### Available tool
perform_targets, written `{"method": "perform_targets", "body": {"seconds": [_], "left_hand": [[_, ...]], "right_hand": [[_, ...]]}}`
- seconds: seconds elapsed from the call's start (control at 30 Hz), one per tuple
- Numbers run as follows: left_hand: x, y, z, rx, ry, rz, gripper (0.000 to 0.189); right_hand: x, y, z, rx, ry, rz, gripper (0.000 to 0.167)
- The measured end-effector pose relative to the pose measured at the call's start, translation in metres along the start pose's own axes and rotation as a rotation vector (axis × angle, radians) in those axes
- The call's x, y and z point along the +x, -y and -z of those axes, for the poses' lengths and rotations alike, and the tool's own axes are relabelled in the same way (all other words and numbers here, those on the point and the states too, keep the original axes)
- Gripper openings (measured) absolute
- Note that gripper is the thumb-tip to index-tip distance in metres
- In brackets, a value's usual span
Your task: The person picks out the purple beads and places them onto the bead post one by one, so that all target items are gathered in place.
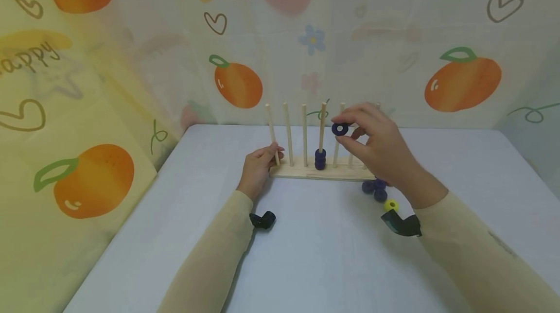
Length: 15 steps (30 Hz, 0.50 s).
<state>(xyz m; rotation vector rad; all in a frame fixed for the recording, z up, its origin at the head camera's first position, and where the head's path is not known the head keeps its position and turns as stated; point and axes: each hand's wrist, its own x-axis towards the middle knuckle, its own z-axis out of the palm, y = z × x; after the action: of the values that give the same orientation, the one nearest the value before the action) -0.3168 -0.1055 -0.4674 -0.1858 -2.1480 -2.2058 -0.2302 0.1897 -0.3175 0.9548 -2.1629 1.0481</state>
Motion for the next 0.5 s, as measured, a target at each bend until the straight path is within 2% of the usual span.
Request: {"method": "perform_targets", "body": {"seconds": [0.17,0.5], "left_hand": [[0.001,0.000,0.000,-0.008,0.002,-0.007,0.052],[0.001,0.000,0.000,-0.012,0.001,-0.003,0.051]], "right_hand": [[0.009,-0.003,-0.004,-0.003,0.002,-0.020,0.036],[0.028,-0.012,-0.010,-0.020,0.018,-0.124,0.031]]}}
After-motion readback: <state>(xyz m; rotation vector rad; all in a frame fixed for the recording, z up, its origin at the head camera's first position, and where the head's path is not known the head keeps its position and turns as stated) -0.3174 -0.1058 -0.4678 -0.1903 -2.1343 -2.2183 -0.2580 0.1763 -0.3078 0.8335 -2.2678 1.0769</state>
